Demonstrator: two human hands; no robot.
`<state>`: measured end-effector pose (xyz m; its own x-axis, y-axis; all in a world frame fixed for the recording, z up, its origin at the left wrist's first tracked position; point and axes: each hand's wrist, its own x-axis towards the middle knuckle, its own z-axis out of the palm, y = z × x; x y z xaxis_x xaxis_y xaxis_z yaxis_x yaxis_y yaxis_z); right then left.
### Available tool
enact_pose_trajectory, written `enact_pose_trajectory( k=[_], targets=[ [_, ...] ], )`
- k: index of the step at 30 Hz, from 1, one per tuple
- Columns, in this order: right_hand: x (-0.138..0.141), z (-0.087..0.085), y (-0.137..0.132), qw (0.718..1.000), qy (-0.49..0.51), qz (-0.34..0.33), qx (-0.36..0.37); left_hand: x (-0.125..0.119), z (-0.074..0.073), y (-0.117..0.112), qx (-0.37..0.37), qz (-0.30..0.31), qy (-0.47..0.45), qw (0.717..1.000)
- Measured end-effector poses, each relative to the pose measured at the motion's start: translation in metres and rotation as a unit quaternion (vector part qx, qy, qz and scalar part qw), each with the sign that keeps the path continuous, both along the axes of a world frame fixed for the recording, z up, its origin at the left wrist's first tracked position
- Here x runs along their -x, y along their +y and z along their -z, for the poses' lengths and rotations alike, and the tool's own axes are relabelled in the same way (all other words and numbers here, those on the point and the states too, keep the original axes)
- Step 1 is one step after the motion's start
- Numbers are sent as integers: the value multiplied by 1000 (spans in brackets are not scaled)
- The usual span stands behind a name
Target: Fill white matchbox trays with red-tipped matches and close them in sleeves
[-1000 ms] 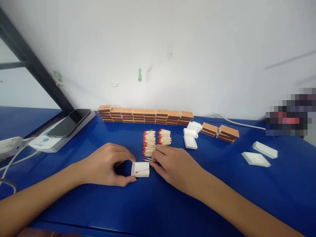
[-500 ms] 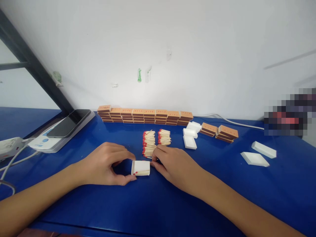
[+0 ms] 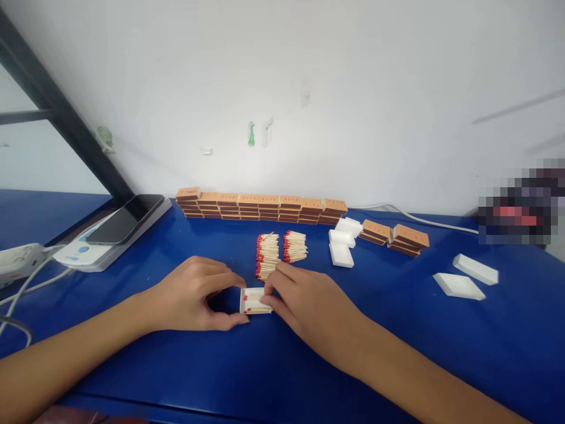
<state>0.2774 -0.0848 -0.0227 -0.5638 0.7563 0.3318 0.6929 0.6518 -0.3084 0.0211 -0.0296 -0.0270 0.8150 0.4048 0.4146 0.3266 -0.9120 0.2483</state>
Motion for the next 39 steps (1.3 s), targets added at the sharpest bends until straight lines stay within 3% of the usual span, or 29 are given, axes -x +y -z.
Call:
enact_pose_trajectory(
  k=[12, 24, 28, 32, 39],
  targets=[
    [-7, -4, 2, 997, 8, -27, 76, 1, 2, 0, -18, 2, 6, 1000],
    [-1, 0, -3, 997, 26, -27, 71, 0, 2, -1, -9, 11, 4, 1000],
    [-3, -2, 2, 998, 48, -5, 46, 0, 1, -1, -9, 14, 2, 1000],
    [-13, -4, 10, 998, 23, 58, 9, 1, -1, -1, 3, 9, 12, 1000],
    [-15, -4, 14, 996, -45, 64, 51, 1, -1, -2, 20, 6, 21, 1000]
  ],
)
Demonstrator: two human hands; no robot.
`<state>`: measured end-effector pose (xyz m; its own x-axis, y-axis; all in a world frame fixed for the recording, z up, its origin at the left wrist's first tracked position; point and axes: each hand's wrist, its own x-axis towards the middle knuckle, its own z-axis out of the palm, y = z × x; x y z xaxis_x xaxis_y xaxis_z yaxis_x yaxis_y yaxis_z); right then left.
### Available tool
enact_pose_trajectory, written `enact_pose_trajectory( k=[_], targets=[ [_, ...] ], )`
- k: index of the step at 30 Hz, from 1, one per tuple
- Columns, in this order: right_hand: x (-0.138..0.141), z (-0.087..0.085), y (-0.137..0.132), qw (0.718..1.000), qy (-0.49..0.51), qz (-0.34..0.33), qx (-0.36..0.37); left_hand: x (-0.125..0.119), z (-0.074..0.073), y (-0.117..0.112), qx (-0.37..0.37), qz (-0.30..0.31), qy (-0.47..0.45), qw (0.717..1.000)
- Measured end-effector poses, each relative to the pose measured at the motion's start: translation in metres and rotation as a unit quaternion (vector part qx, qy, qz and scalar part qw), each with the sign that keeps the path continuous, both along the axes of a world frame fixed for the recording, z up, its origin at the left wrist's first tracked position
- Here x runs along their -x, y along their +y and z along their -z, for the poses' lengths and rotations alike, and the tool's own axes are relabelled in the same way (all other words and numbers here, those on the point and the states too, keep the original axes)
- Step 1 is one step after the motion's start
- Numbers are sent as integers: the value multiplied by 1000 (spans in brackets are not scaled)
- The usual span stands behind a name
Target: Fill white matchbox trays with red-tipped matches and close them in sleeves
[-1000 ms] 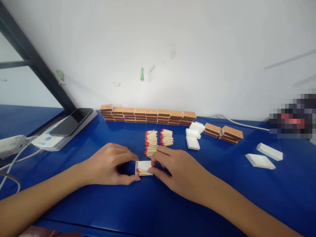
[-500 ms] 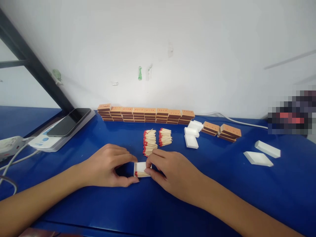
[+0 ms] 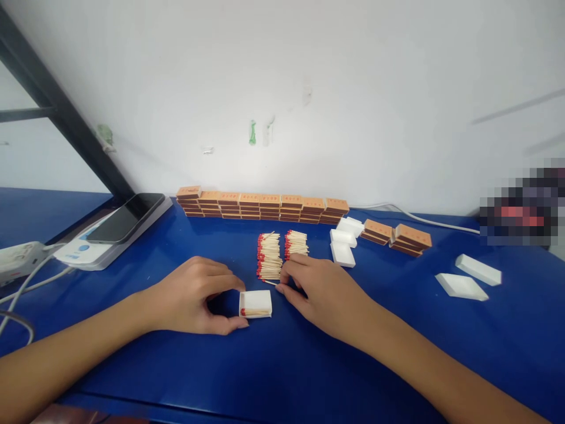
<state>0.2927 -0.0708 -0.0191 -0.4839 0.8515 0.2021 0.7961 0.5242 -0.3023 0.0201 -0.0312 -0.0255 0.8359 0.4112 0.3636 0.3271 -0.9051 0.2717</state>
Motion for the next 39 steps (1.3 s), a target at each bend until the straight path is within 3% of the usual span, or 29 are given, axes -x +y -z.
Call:
enact_pose_trajectory(
  k=[11, 24, 30, 39],
  targets=[
    [4, 8, 0, 1000, 15, 3, -23, 0, 0, 0, -8, 2, -4, 1000],
    [4, 1, -3, 999, 35, -5, -23, 1, 0, 4, 3, -12, 3, 1000],
    [14, 1, -16, 996, 70, -54, 0, -1, 3, 2, -18, -11, -2, 1000],
    [-2, 9, 4, 997, 49, -43, -44, 0, 2, 1, -6, -8, -3, 1000]
  ],
)
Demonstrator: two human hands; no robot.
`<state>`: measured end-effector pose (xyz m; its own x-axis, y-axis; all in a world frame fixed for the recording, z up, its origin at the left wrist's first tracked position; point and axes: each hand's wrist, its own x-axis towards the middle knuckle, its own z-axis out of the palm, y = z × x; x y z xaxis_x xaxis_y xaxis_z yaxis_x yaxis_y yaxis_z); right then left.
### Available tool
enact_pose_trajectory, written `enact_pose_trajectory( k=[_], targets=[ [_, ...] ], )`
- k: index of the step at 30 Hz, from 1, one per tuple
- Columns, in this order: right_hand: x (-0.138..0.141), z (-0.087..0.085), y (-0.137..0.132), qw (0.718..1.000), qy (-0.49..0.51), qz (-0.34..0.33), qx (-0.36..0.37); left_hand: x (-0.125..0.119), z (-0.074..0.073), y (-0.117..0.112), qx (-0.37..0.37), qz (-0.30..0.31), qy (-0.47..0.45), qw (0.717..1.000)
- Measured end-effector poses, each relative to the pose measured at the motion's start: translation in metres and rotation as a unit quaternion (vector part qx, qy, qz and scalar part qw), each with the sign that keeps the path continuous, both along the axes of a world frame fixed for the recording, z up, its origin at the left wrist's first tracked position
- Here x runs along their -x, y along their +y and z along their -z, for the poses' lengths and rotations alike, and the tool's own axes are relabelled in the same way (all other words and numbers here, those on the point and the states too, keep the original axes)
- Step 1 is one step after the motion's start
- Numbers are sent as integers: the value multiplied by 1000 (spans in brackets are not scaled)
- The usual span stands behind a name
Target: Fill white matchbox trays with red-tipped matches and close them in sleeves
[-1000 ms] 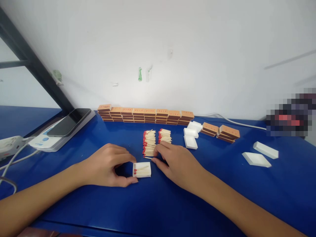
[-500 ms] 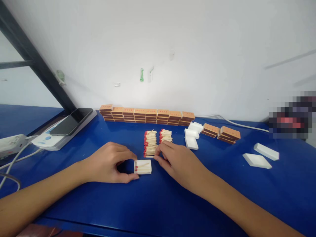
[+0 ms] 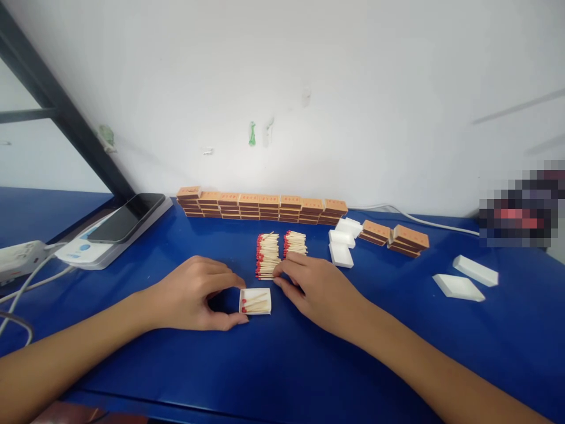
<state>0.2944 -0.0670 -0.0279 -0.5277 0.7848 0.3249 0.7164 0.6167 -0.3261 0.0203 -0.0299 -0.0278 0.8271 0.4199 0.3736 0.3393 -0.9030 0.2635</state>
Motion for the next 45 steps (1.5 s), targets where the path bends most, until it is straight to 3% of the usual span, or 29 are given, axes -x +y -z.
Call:
enact_pose_trajectory(
  k=[14, 23, 31, 45],
  targets=[
    [-3, -2, 1, 999, -40, 13, 29, 0, 0, 1, -3, 1, 0, 1000],
    [18, -9, -22, 999, 9, -25, 40, -1, 2, 0, -12, -4, -4, 1000],
    [1, 1, 1, 1000, 16, 14, -21, -1, 0, 0, -9, 0, -1, 1000],
    [1, 7, 3, 1000, -12, 14, -1, -1, 1, 0, -13, -1, 1, 1000]
  ],
)
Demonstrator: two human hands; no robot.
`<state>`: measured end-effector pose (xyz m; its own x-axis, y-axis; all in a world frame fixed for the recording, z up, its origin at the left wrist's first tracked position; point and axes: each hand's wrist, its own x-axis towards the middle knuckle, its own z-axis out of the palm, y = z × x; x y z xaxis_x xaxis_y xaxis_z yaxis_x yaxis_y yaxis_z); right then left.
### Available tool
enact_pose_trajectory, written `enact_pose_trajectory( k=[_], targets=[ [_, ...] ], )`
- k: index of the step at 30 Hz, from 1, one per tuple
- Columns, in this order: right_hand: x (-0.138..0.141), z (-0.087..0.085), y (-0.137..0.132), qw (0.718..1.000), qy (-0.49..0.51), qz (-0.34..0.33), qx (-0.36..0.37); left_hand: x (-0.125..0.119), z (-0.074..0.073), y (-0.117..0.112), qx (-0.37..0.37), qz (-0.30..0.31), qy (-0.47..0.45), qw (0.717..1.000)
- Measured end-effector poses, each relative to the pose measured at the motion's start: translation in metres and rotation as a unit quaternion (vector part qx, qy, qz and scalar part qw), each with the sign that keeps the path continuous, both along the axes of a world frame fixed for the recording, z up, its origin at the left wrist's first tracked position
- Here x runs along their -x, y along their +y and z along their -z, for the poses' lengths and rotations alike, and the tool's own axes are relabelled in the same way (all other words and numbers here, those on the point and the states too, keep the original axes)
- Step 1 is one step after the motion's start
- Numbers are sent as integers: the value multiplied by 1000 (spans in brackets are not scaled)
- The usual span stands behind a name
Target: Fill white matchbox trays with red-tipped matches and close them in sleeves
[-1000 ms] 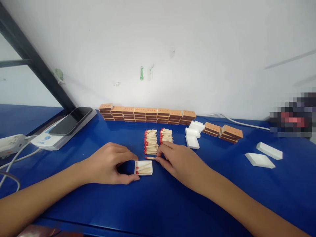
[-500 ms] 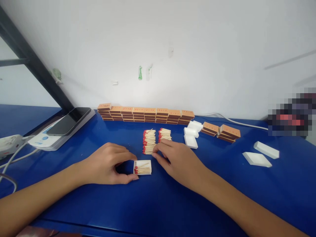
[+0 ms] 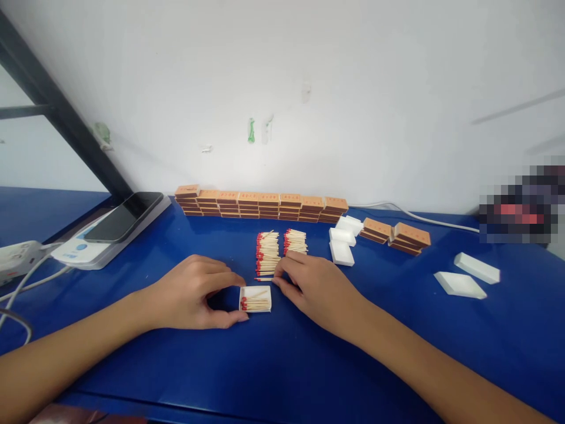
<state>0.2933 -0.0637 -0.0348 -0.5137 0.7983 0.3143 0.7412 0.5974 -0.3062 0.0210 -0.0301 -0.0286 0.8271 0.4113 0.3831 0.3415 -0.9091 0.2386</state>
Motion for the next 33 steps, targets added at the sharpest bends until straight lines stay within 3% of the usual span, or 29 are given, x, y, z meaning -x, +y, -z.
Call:
enact_pose_trajectory(
  k=[8, 14, 20, 33],
  targets=[
    [4, -14, -10, 999, 22, 9, 33, 2, -1, 2, 10, -8, 2, 1000],
    [15, -16, -22, 998, 37, -25, 50, 1, -2, 1, -1, -7, 2, 1000],
    [8, -12, -9, 995, 75, 20, 60, 1, -2, 1, -5, -4, 1, 1000],
    [0, -9, 0, 998, -3, 21, 51, 2, -2, 1, 4, -6, 8, 1000]
  ],
)
